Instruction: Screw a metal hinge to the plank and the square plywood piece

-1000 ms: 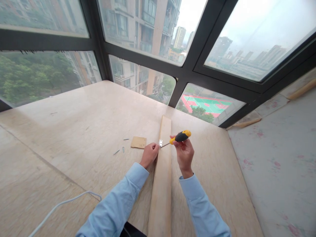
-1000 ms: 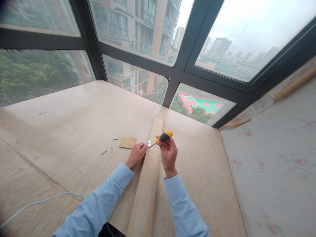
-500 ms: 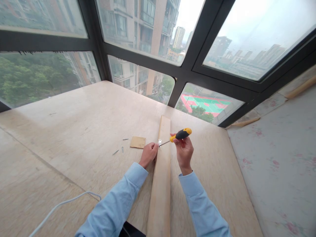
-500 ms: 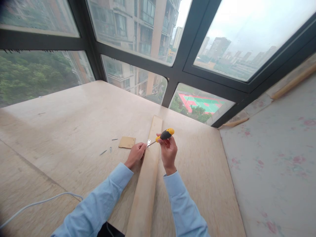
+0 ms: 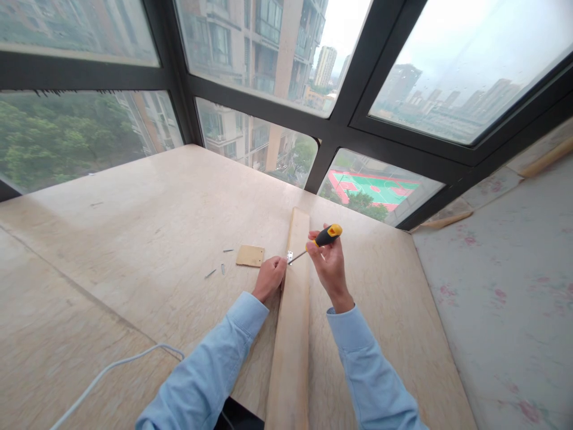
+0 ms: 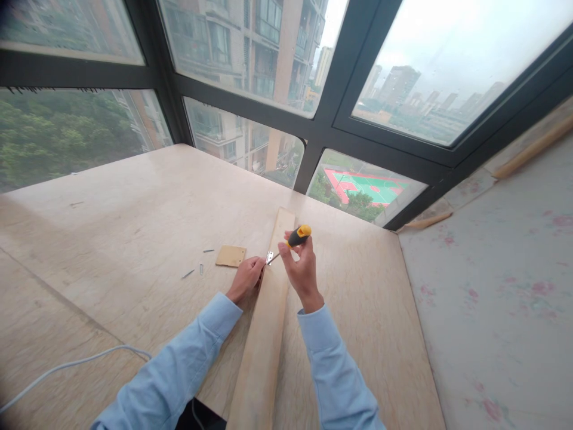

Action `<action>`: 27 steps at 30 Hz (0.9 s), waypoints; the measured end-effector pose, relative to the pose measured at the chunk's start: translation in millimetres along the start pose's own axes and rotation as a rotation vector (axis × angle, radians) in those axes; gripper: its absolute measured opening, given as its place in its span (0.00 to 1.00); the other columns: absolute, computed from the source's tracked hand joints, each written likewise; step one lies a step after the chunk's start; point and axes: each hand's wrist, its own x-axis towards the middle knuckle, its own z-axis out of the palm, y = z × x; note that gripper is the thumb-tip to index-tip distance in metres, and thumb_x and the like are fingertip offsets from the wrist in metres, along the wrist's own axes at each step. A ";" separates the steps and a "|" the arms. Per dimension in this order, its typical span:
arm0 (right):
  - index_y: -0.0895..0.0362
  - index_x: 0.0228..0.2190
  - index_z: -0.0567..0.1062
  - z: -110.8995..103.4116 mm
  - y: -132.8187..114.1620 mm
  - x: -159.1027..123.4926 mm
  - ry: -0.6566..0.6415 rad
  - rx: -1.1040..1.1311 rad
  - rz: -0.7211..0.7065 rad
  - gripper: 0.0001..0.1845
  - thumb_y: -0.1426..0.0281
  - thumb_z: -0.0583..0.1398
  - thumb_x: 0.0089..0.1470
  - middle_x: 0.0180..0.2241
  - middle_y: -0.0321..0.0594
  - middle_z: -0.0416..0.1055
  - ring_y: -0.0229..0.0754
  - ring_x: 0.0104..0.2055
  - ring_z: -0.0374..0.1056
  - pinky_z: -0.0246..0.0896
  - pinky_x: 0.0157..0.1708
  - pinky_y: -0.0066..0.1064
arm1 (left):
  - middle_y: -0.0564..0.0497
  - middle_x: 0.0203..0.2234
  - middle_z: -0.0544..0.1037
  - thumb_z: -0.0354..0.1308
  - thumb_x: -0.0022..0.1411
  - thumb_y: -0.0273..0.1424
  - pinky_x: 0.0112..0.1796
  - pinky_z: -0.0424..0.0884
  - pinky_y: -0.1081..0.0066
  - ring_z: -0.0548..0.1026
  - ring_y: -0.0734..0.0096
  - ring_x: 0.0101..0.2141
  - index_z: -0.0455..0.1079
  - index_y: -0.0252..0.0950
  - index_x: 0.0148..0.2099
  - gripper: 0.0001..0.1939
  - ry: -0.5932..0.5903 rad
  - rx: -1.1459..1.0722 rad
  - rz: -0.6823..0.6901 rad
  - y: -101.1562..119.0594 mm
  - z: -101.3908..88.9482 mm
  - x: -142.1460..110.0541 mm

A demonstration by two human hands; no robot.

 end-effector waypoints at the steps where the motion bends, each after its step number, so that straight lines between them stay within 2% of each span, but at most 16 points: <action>1: 0.56 0.52 0.66 0.6 -1.7 0.2 0.028 -0.055 0.006 0.29 0.61 0.65 0.50 0.47 0.47 0.72 0.46 0.46 0.71 0.70 0.42 0.37 | 0.56 0.17 0.59 0.45 0.60 0.42 0.24 0.52 0.73 0.60 0.74 0.22 0.54 0.37 0.21 0.19 -0.002 -0.005 -0.002 0.1 -0.1 -0.2; 3: 0.57 0.52 0.69 1.4 -5.7 0.8 0.098 -0.128 0.019 0.32 0.60 0.67 0.45 0.45 0.46 0.73 0.46 0.42 0.71 0.71 0.39 0.37 | 0.56 0.17 0.59 0.45 0.60 0.43 0.24 0.53 0.73 0.60 0.74 0.22 0.54 0.37 0.22 0.20 -0.005 -0.010 -0.006 0.0 -0.1 -0.3; 5: 0.57 0.55 0.66 2.1 -9.8 1.5 0.141 -0.111 0.040 0.39 0.61 0.69 0.43 0.40 0.43 0.75 0.45 0.39 0.72 0.71 0.41 0.38 | 0.56 0.17 0.59 0.45 0.60 0.44 0.24 0.52 0.73 0.60 0.74 0.22 0.54 0.37 0.22 0.20 -0.006 -0.013 -0.010 -0.5 0.0 -0.3; 7: 0.56 0.62 0.56 3.1 -12.8 2.0 0.119 -0.004 0.070 0.47 0.63 0.68 0.44 0.39 0.41 0.76 0.45 0.40 0.73 0.69 0.45 0.42 | 0.56 0.17 0.59 0.45 0.61 0.44 0.23 0.52 0.73 0.59 0.74 0.22 0.55 0.36 0.21 0.21 -0.006 -0.014 -0.013 -1.2 0.3 -0.2; 9: 0.54 0.65 0.46 4.7 -13.9 2.4 0.047 0.136 0.085 0.50 0.64 0.66 0.48 0.44 0.44 0.75 0.46 0.45 0.73 0.68 0.48 0.45 | 0.55 0.17 0.59 0.44 0.61 0.44 0.23 0.52 0.73 0.59 0.74 0.22 0.55 0.36 0.21 0.21 -0.008 -0.017 -0.012 -1.9 0.5 0.0; 11: 0.53 0.64 0.47 6.3 -13.0 2.6 -0.020 0.207 0.062 0.44 0.64 0.62 0.52 0.51 0.48 0.71 0.47 0.51 0.70 0.66 0.50 0.46 | 0.55 0.17 0.60 0.44 0.61 0.45 0.23 0.52 0.73 0.59 0.74 0.22 0.55 0.36 0.22 0.21 -0.012 -0.024 -0.008 -2.2 0.5 -0.1; 13: 0.53 0.60 0.56 7.2 -10.9 2.8 -0.034 0.142 0.015 0.37 0.64 0.62 0.52 0.53 0.49 0.68 0.46 0.54 0.67 0.64 0.52 0.45 | 0.55 0.17 0.61 0.45 0.61 0.45 0.23 0.52 0.73 0.60 0.74 0.22 0.56 0.36 0.22 0.21 -0.015 -0.030 -0.006 -1.9 0.2 -0.6; 15: 0.55 0.54 0.65 7.1 -8.6 3.0 0.005 -0.009 -0.017 0.31 0.63 0.65 0.50 0.51 0.48 0.69 0.46 0.51 0.68 0.65 0.51 0.43 | 0.55 0.17 0.61 0.44 0.61 0.46 0.23 0.52 0.73 0.60 0.74 0.22 0.56 0.36 0.22 0.22 -0.018 -0.033 -0.006 -1.4 -0.2 -1.2; 18: 0.57 0.46 0.72 6.2 -7.0 2.9 0.108 -0.148 -0.016 0.27 0.62 0.68 0.45 0.43 0.45 0.74 0.45 0.41 0.71 0.68 0.46 0.42 | 0.55 0.17 0.62 0.44 0.62 0.47 0.23 0.52 0.73 0.60 0.74 0.22 0.58 0.36 0.23 0.22 -0.023 -0.046 -0.006 -0.7 -0.5 -1.8; 21: 0.56 0.47 0.71 6.8 -7.6 2.5 0.091 -0.026 0.025 0.25 0.63 0.67 0.46 0.40 0.43 0.76 0.46 0.40 0.73 0.69 0.46 0.44 | 0.55 0.17 0.62 0.44 0.62 0.47 0.23 0.52 0.73 0.60 0.74 0.22 0.58 0.36 0.23 0.23 -0.021 -0.052 -0.008 -0.4 -0.3 -1.6; 24: 0.54 0.54 0.64 8.2 -7.6 3.0 -0.066 0.164 0.028 0.28 0.64 0.63 0.52 0.48 0.47 0.73 0.48 0.49 0.72 0.66 0.50 0.47 | 0.55 0.17 0.61 0.44 0.61 0.47 0.23 0.52 0.72 0.60 0.74 0.22 0.57 0.36 0.22 0.24 -0.019 -0.044 -0.017 -0.2 0.0 -1.2; 27: 0.54 0.55 0.64 7.7 -6.3 5.4 -0.117 0.087 -0.042 0.28 0.64 0.62 0.53 0.52 0.48 0.70 0.47 0.52 0.69 0.63 0.53 0.46 | 0.55 0.17 0.61 0.44 0.61 0.47 0.23 0.52 0.72 0.60 0.74 0.22 0.57 0.36 0.22 0.23 -0.015 -0.042 -0.027 0.1 0.0 -1.3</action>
